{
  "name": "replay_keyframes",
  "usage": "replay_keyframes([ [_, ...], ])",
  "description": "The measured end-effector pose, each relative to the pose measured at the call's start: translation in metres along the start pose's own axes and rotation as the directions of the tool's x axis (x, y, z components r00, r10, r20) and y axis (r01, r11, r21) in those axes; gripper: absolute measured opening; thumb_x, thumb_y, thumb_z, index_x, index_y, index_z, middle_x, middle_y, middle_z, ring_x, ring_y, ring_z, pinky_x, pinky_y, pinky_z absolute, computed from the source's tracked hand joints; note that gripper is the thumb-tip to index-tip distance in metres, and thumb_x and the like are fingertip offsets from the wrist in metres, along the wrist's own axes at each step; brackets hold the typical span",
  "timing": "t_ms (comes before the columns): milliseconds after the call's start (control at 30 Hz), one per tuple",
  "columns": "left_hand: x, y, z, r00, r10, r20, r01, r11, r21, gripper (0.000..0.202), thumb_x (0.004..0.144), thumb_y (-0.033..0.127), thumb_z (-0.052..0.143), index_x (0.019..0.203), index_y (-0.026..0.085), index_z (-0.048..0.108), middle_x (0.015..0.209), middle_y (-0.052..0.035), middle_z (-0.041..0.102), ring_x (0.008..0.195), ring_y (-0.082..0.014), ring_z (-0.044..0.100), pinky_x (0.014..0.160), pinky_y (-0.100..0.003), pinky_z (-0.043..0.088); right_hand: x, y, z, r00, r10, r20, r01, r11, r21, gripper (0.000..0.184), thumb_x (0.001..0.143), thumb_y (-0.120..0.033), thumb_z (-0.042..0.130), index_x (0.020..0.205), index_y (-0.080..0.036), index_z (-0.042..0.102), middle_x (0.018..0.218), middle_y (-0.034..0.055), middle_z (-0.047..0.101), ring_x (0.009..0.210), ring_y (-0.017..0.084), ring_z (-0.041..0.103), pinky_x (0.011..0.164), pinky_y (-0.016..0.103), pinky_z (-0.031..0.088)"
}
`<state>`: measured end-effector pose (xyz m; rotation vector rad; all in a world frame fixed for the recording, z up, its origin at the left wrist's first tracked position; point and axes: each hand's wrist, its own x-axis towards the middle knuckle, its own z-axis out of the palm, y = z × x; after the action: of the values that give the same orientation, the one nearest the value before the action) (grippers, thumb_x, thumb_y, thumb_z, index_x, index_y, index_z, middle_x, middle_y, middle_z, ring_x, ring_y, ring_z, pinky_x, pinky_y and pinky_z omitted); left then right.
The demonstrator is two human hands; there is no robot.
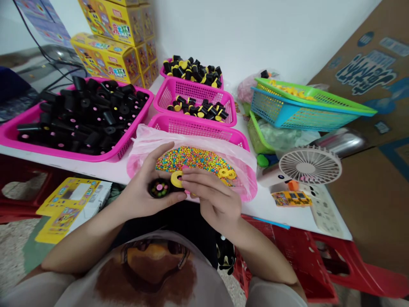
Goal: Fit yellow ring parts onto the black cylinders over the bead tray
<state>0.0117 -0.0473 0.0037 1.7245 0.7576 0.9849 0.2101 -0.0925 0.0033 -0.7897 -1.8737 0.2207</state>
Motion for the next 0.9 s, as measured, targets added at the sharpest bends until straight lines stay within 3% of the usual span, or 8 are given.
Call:
replay_keyframes([
  [133,0.002,-0.003,0.000,0.998,0.060,-0.019,-0.060,0.998,-0.013,0.090,0.084,0.030,0.080,0.158,0.031,0.030,0.170,-0.0170,0.034,0.101,-0.0225,0.080,0.078,-0.028,0.067,0.003,0.001,0.000,0.995,-0.076,0.060,0.079,0.995,-0.053,0.054,0.096,0.000,0.056,0.140,-0.030,0.067,0.119,0.0071,0.078,0.122,0.026,0.072,0.101,0.046,0.065],
  [233,0.002,-0.012,0.002,0.984,0.168,-0.055,-0.170,0.985,-0.029,0.088,0.086,0.030,0.081,0.157,0.033,0.031,0.170,-0.0178,0.034,0.096,-0.0183,0.080,0.077,-0.025,0.066,0.004,0.004,0.002,0.997,-0.072,0.035,0.074,0.995,-0.073,0.047,0.097,-0.010,0.065,0.141,-0.029,0.066,0.121,0.0081,0.077,0.119,0.026,0.074,0.100,0.045,0.066],
  [333,0.002,-0.017,0.004,0.971,0.226,-0.078,-0.230,0.972,-0.049,0.086,0.087,0.028,0.081,0.156,0.033,0.032,0.168,-0.0186,0.037,0.097,-0.0176,0.080,0.079,-0.024,0.066,0.003,0.005,0.005,0.999,-0.050,-0.004,0.049,0.994,-0.102,0.048,0.096,-0.010,0.067,0.141,-0.029,0.066,0.124,0.0080,0.076,0.117,0.024,0.075,0.102,0.042,0.065],
  [500,0.003,-0.011,0.001,0.980,0.196,-0.031,-0.198,0.978,-0.067,0.087,0.085,0.023,0.081,0.156,0.030,0.031,0.163,-0.0173,0.044,0.098,-0.0189,0.080,0.079,-0.024,0.066,0.000,0.007,0.004,0.997,-0.074,0.005,0.074,0.995,-0.060,0.051,0.096,-0.005,0.063,0.139,-0.030,0.068,0.118,0.0064,0.078,0.116,0.026,0.075,0.097,0.045,0.068],
  [667,0.004,-0.005,0.000,0.990,0.138,0.026,-0.135,0.986,-0.093,0.088,0.084,0.022,0.080,0.157,0.026,0.030,0.148,-0.0155,0.060,0.095,-0.0211,0.080,0.080,-0.029,0.068,-0.005,0.008,0.005,0.997,-0.047,-0.061,0.045,0.998,-0.044,0.059,0.091,0.008,0.058,0.135,-0.030,0.070,0.116,0.0047,0.078,0.115,0.022,0.075,0.100,0.042,0.066],
  [800,0.004,-0.007,0.002,0.993,0.102,0.057,-0.092,0.985,-0.146,0.093,0.084,0.022,0.080,0.159,0.027,0.024,0.124,-0.0100,0.073,0.093,-0.0220,0.081,0.079,-0.031,0.067,-0.004,0.008,0.002,0.997,-0.078,-0.018,0.077,0.995,-0.058,0.057,0.093,0.004,0.059,0.137,-0.031,0.069,0.116,0.0051,0.078,0.116,0.024,0.075,0.096,0.045,0.067],
  [900,0.003,-0.009,0.005,0.996,0.092,0.017,-0.088,0.984,-0.153,0.096,0.084,0.024,0.081,0.159,0.028,0.022,0.127,-0.0114,0.072,0.091,-0.0215,0.081,0.078,-0.031,0.067,-0.003,0.008,0.000,0.993,-0.118,-0.007,0.118,0.990,-0.077,0.055,0.094,0.001,0.060,0.140,-0.028,0.067,0.117,0.0071,0.077,0.118,0.025,0.074,0.097,0.044,0.067],
])
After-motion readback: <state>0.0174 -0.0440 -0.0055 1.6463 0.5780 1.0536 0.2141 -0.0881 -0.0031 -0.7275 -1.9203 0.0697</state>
